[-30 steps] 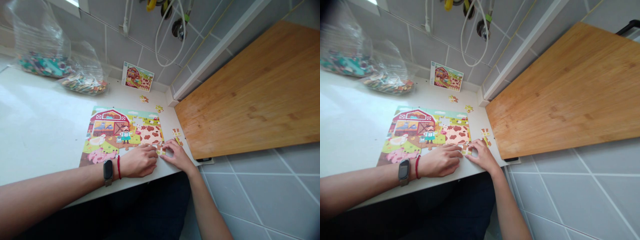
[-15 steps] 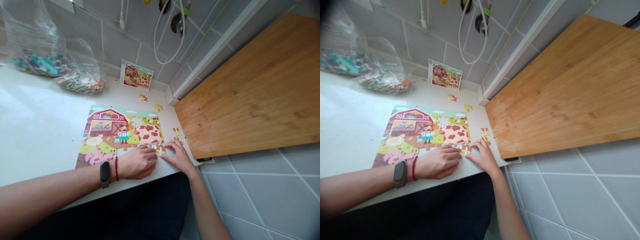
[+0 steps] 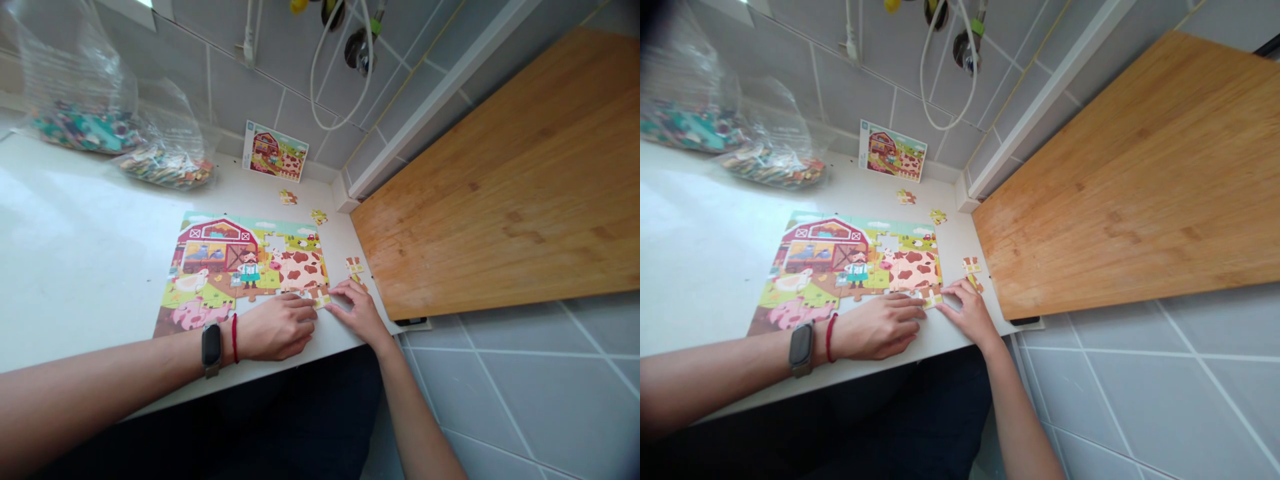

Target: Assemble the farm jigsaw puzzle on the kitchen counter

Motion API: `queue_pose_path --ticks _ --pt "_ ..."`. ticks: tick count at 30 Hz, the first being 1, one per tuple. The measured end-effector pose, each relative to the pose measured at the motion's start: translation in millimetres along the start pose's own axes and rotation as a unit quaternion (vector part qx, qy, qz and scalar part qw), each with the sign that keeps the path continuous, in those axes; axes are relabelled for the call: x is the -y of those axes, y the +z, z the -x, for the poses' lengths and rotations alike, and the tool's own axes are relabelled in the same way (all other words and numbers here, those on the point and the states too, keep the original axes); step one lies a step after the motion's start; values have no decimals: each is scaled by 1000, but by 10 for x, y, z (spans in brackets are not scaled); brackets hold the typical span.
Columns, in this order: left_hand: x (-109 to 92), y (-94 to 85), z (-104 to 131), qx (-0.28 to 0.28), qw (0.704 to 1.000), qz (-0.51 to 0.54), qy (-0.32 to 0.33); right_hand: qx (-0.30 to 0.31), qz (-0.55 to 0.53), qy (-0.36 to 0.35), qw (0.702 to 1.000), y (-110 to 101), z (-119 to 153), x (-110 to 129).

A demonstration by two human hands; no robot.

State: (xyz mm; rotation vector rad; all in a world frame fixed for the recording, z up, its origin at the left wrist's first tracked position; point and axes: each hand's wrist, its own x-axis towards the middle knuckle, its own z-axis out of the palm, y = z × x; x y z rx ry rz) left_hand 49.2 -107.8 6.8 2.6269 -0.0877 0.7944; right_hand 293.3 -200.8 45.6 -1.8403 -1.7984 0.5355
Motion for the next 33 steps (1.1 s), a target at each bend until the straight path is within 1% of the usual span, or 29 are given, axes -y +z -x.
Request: queue_pose_path --ticks 4,9,15,23,30,33 --pt "5 15 3 10 1000 0 -2 13 13 -1 1000 -18 7 0" --pt "5 14 -2 11 1000 4 1 5 16 -1 1000 -2 27 -9" --pt "12 8 11 34 999 4 13 -9 24 -15 1000 12 43 -45" --pt "14 -2 44 86 996 27 13 -4 42 -25 999 0 64 -103" --pt "8 -30 27 76 997 21 19 3 33 -37 999 -17 53 -99" --pt "-4 -48 13 69 998 9 9 1 35 -39 999 -15 54 -96"
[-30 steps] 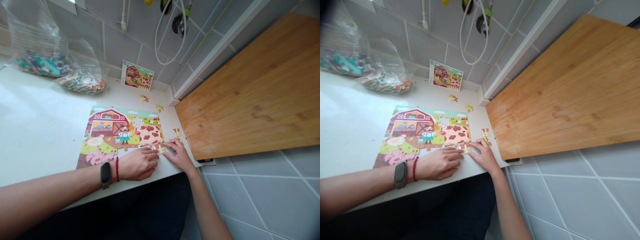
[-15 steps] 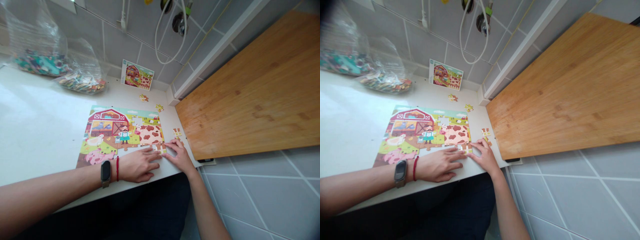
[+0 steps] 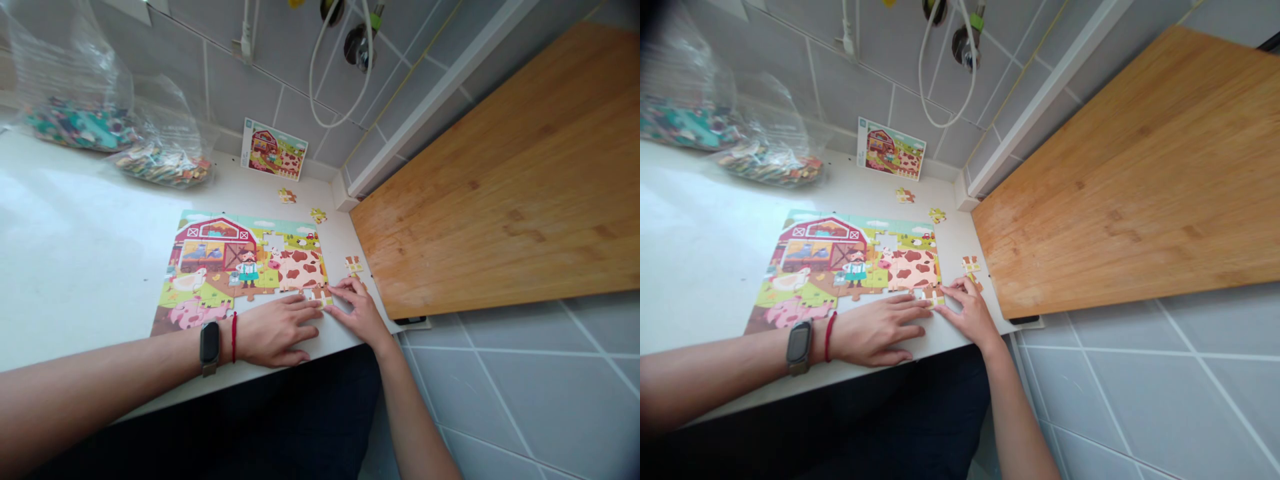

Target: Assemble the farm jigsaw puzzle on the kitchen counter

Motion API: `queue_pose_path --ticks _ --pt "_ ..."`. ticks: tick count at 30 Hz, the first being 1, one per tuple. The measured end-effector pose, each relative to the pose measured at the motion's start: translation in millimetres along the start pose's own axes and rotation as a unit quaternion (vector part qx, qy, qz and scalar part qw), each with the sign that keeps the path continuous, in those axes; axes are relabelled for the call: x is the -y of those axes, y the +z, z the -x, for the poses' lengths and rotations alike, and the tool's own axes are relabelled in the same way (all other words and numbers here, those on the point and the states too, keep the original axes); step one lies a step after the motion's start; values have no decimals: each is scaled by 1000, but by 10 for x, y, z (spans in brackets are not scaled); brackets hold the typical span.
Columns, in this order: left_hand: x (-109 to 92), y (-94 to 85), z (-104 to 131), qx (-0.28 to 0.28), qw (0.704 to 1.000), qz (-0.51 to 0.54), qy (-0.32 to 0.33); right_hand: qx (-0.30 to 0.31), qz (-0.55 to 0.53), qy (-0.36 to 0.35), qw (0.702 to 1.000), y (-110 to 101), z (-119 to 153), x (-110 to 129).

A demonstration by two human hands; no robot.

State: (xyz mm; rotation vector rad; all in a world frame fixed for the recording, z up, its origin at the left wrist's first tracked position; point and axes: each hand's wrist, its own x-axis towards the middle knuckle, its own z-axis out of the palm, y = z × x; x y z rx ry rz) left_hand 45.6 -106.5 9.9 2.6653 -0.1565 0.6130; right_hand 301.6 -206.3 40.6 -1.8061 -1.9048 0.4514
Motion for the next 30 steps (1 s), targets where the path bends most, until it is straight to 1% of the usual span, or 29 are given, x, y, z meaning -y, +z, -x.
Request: queue_pose_path --ticks 7,11,13,17,19,20,23,25,30 --pt "-16 4 -14 -1 999 -21 -23 -2 4 -9 1000 2 -10 19" --pt "-10 59 0 -9 996 -38 -80 0 12 -7 1000 -1 -21 33" --pt "-7 79 9 -6 994 -40 -97 -2 17 -4 1000 0 -15 26" --pt "-3 73 9 -11 994 -44 -96 -24 17 2 1000 39 44 -29" --pt "-3 55 0 -27 996 -42 -79 -54 12 -3 998 84 91 -55" --pt "-5 47 -6 -35 997 -36 -58 -75 11 -8 997 110 113 -61" --pt "-18 34 -21 -48 998 8 38 -146 14 -18 989 179 155 -44" --pt "-30 36 -26 -46 995 35 77 -179 17 -19 984 203 158 -14" --pt "-49 25 -27 -35 996 49 73 -216 26 -10 976 198 148 9"
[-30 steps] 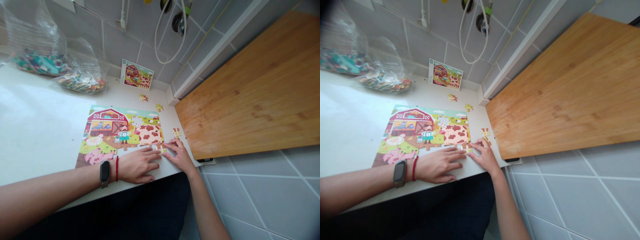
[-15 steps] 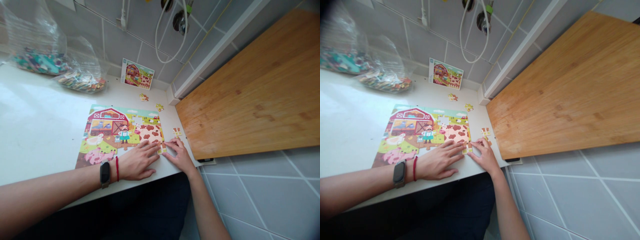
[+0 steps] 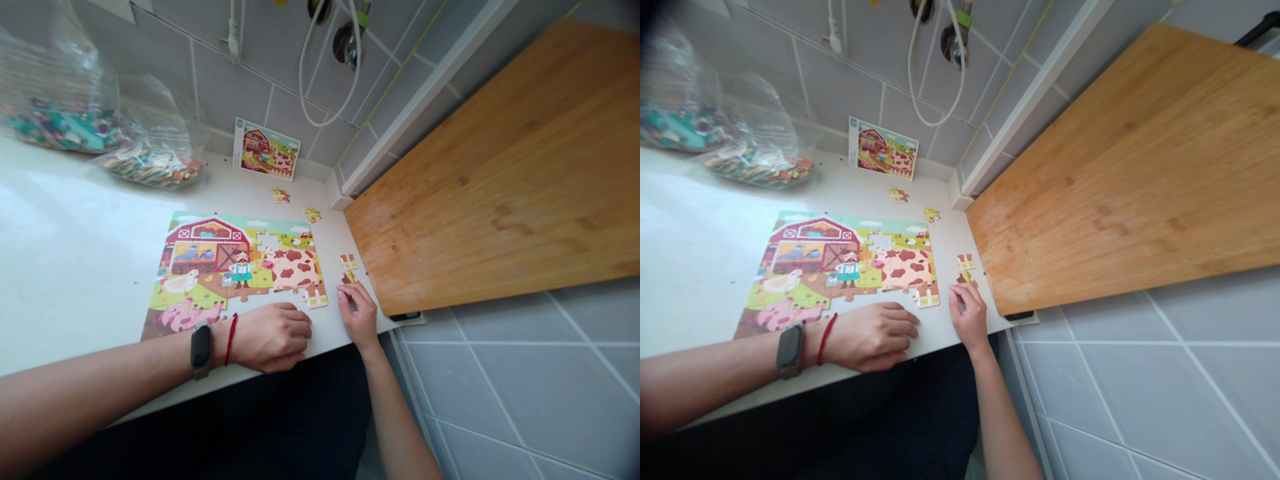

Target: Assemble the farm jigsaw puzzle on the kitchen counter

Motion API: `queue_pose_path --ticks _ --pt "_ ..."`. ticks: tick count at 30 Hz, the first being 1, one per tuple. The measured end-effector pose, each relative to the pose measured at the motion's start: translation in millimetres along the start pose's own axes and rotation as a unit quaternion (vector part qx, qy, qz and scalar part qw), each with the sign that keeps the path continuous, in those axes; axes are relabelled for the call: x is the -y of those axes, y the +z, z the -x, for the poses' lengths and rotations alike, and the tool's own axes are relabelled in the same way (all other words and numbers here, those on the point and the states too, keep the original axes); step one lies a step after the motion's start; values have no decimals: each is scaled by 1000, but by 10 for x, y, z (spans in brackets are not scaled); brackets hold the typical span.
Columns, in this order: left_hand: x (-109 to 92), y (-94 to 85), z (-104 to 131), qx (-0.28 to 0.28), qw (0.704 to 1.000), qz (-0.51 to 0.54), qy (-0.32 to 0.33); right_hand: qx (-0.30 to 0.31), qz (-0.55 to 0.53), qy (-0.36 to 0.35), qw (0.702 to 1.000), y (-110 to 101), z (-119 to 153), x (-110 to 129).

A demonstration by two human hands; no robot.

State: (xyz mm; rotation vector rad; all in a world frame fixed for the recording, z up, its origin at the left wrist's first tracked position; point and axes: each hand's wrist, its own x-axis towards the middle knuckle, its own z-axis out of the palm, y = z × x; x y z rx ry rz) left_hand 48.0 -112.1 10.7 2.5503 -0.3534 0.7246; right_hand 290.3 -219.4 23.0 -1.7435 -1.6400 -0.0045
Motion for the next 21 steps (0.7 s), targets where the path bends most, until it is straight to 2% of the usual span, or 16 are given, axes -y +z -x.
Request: queue_pose_path --ticks 6,9,13,18,21 --pt "8 -23 -4 23 999 -23 -32 -59 9 26 998 -26 24 -53" --pt "32 -13 -3 29 996 -54 -71 -65 -9 33 997 -40 23 -64" --pt "44 -9 -12 69 989 -62 -113 -45 -38 21 998 -56 13 -62" --pt "12 -26 -22 95 985 -89 -110 16 -84 -16 996 -69 5 -57" --pt "-14 -30 -14 97 982 -114 -115 32 -101 -37 994 -83 -2 -67"
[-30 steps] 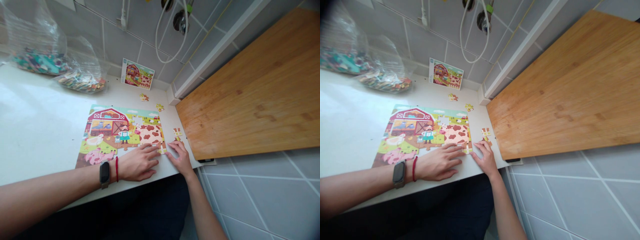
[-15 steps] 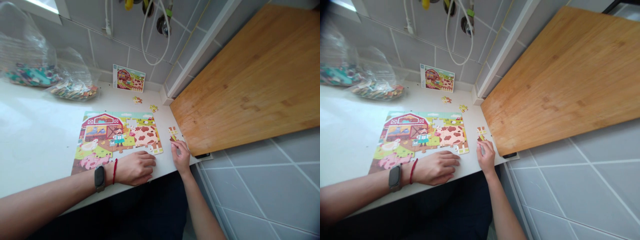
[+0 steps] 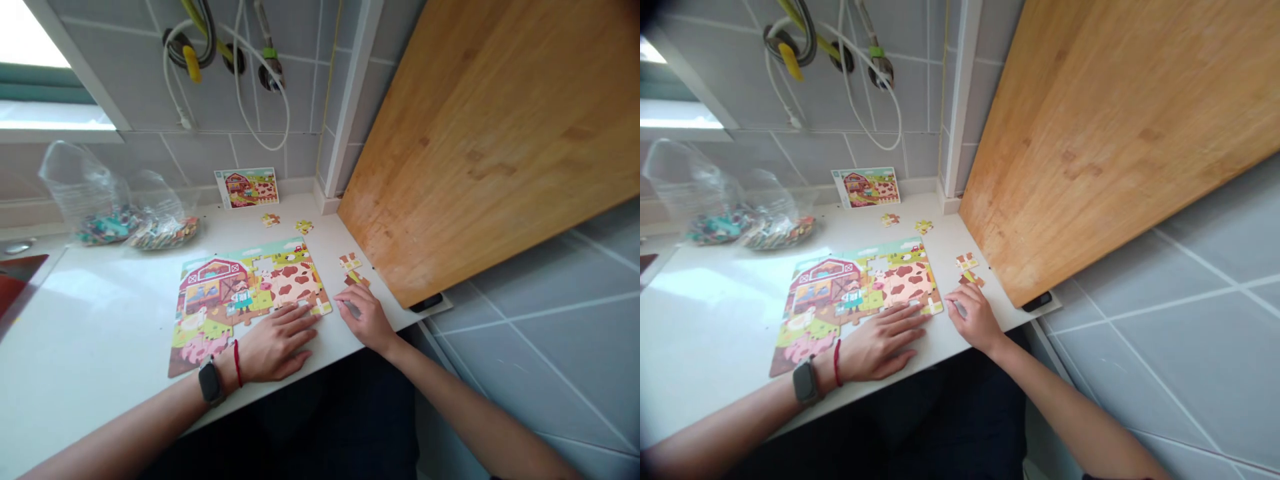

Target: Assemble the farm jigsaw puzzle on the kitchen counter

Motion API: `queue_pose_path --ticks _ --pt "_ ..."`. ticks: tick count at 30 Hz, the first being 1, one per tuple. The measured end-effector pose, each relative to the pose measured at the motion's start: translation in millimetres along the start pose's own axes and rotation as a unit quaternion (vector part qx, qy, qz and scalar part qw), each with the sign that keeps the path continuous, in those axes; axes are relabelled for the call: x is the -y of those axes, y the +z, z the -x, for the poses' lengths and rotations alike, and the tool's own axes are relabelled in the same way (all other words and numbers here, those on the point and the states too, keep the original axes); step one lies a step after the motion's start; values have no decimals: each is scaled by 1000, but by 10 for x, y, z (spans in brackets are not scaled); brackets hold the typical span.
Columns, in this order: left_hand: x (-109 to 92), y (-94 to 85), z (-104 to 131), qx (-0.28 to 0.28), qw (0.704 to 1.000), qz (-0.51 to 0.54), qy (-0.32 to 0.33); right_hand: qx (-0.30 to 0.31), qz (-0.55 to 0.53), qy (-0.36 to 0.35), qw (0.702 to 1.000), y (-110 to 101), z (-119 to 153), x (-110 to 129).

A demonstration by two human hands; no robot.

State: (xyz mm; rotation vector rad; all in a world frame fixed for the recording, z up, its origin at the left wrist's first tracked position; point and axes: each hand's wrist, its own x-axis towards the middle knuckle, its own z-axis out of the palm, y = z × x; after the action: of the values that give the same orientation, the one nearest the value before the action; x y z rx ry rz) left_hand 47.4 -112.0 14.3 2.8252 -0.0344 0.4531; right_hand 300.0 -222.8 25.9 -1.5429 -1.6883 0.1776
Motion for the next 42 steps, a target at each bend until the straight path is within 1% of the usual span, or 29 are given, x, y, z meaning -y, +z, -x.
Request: queue_pose_path --ticks 6,10,13,14,16,19,20,22,23,26,28,30,33,36,39,42 --pt "-61 -44 -16 8 999 -42 -15 -6 -31 -5 999 -15 -1 -22" --pt "-127 -136 -119 21 997 -67 -18 -11 -66 2 998 -17 1 -71" --pt "-118 -242 -232 29 997 -76 -18 -11 -96 4 995 -83 -31 -182" --pt "-88 -283 -273 31 996 -78 -21 -18 -99 9 995 -119 -48 -233" --pt "21 -372 -367 30 995 -81 -39 -61 -90 36 993 -200 -82 -339" --pt "267 -489 -568 18 991 -85 -103 -158 -70 86 981 -287 -107 -455" --pt "351 -514 -658 26 988 -79 -129 -182 -69 95 976 -297 -107 -475" --pt "492 -525 -870 48 981 -60 -178 -208 -76 103 970 -291 -99 -491" --pt "540 -508 -986 62 977 -53 -199 -215 -84 104 968 -279 -93 -490" --pt "574 -370 -1328 76 977 -46 -193 -226 -112 99 963 -240 -79 -482" --pt "514 -233 -1510 92 980 -40 -173 -224 -124 96 962 -229 -72 -480" --pt "416 -98 -1630 91 979 -46 -175 -216 -132 101 962 -231 -65 -482" --pt "266 57 -1703 63 970 -71 -224 -208 -145 109 961 -239 -58 -492" --pt "182 139 -1707 43 959 -67 -271 -201 -151 102 962 -237 -59 -510" --pt "197 153 -1697 48 957 -35 -285 -192 -148 96 965 -224 -67 -530" --pt "293 110 -1654 62 955 -1 -289 -188 -138 86 969 -216 -82 -543"
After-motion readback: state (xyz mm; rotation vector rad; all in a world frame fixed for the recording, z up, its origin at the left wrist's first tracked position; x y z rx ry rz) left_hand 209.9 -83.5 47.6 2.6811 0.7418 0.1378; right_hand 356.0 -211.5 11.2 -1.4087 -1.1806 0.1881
